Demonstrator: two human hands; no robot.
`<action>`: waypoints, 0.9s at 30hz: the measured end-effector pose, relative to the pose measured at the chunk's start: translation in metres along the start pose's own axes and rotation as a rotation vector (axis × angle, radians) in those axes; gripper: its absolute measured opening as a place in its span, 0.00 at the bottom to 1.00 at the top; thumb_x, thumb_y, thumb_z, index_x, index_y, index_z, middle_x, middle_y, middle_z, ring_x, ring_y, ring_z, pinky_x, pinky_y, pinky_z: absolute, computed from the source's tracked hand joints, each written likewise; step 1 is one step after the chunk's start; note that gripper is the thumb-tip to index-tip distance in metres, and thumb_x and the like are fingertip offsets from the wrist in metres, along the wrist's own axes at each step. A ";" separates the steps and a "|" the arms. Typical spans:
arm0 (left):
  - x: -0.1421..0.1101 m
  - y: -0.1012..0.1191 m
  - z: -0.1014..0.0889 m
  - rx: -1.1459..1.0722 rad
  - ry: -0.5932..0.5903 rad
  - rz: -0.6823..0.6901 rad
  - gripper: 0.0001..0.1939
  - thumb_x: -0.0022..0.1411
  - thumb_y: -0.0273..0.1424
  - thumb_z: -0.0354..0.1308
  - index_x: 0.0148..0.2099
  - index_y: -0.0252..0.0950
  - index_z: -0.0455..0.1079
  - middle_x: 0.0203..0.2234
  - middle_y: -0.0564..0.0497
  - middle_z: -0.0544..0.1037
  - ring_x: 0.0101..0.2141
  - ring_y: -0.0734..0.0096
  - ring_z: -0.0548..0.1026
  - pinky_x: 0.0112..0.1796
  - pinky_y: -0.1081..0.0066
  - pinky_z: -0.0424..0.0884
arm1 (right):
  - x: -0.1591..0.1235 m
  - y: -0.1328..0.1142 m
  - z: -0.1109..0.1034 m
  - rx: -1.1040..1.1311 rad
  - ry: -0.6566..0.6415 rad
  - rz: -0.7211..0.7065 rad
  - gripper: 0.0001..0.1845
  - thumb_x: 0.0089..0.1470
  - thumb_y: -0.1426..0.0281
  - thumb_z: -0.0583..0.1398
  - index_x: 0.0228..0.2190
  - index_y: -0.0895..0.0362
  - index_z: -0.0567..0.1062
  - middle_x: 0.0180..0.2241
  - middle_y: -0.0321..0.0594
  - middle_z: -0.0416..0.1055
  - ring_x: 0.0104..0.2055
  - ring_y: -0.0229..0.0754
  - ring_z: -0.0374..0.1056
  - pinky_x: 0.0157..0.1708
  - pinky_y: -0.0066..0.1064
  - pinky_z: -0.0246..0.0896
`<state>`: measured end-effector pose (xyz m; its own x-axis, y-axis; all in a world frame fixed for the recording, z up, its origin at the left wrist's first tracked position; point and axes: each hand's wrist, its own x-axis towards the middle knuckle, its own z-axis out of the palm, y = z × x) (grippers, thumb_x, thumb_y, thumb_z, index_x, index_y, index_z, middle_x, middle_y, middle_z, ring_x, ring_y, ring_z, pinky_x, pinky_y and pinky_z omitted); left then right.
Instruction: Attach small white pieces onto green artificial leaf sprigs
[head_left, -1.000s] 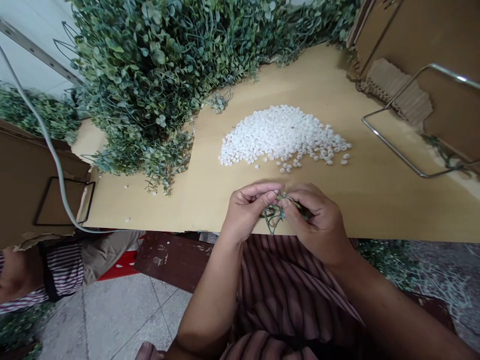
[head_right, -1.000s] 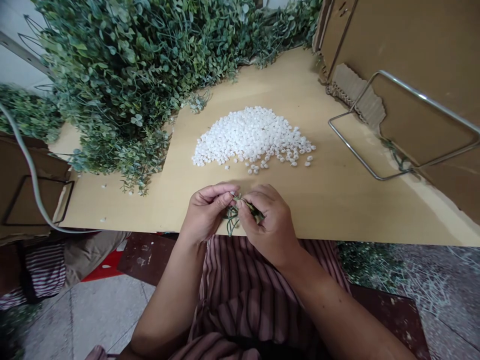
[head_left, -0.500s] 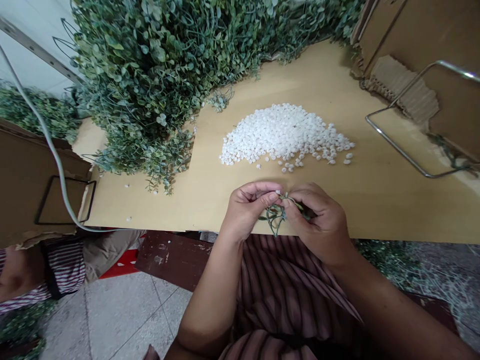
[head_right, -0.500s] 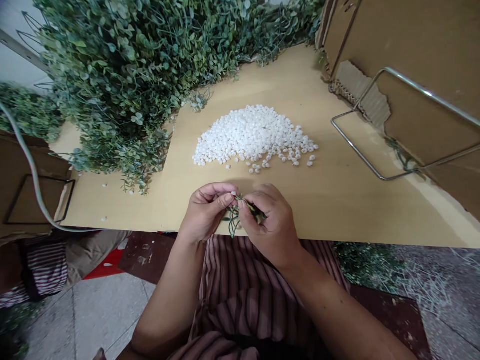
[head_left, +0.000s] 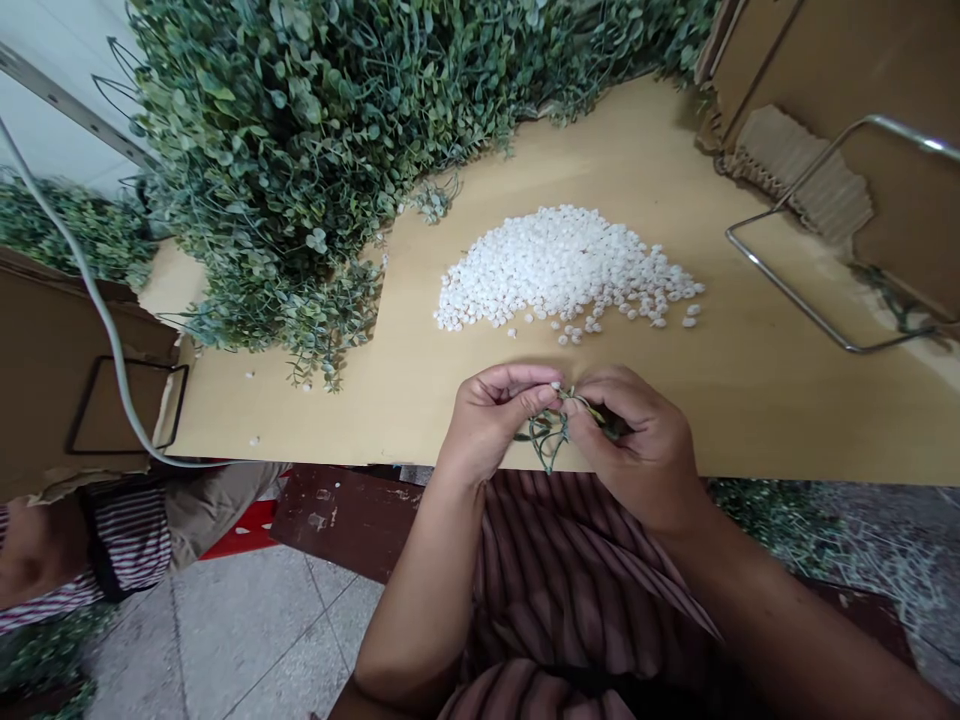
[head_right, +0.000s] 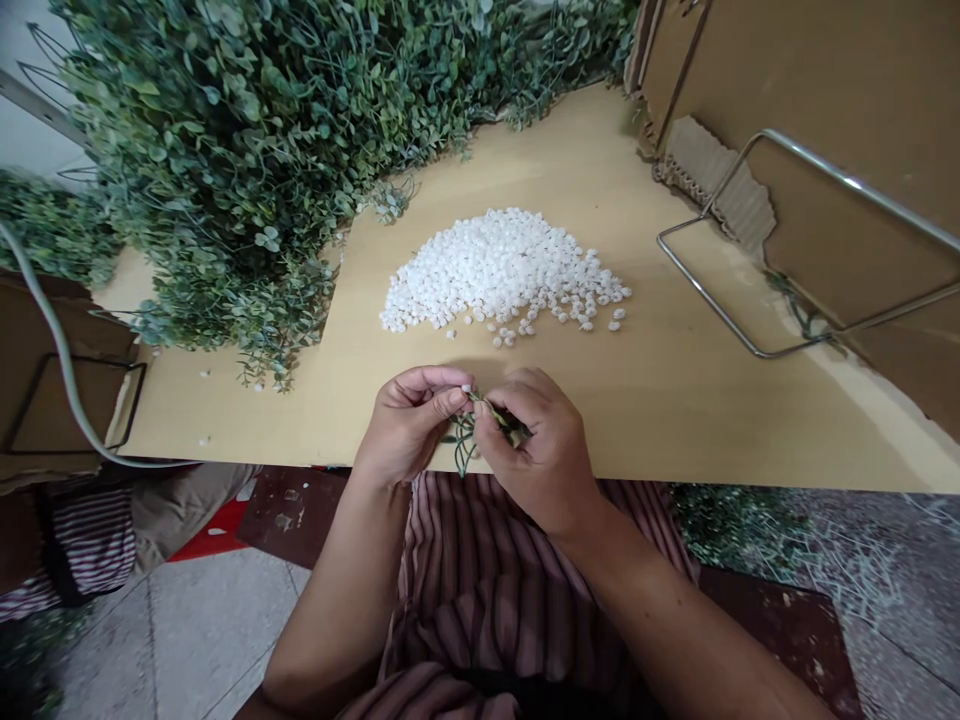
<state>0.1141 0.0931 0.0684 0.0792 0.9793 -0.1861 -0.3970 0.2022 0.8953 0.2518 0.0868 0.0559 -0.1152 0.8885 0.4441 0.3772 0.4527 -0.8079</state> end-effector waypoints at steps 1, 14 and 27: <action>0.000 0.000 0.000 0.001 0.003 0.001 0.09 0.42 0.31 0.72 0.29 0.38 0.78 0.22 0.55 0.79 0.23 0.82 0.74 0.30 0.81 0.71 | 0.000 0.000 0.000 0.005 -0.001 0.004 0.10 0.53 0.71 0.55 0.22 0.60 0.68 0.24 0.38 0.67 0.30 0.29 0.63 0.32 0.22 0.61; 0.001 0.000 0.002 -0.027 0.025 -0.007 0.10 0.39 0.30 0.73 0.29 0.37 0.78 0.20 0.54 0.79 0.22 0.82 0.74 0.28 0.82 0.71 | 0.001 0.002 0.001 0.026 -0.014 0.024 0.10 0.52 0.72 0.55 0.20 0.61 0.67 0.24 0.38 0.68 0.29 0.28 0.63 0.31 0.21 0.60; 0.000 0.000 0.004 -0.004 0.023 -0.016 0.10 0.39 0.31 0.73 0.29 0.37 0.79 0.20 0.54 0.79 0.22 0.83 0.74 0.28 0.84 0.70 | 0.001 0.001 0.001 0.022 0.003 0.000 0.12 0.53 0.73 0.55 0.20 0.61 0.67 0.24 0.38 0.68 0.29 0.27 0.64 0.30 0.19 0.59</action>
<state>0.1175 0.0932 0.0699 0.0649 0.9757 -0.2093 -0.3998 0.2176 0.8904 0.2513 0.0882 0.0554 -0.1121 0.8885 0.4451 0.3572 0.4540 -0.8163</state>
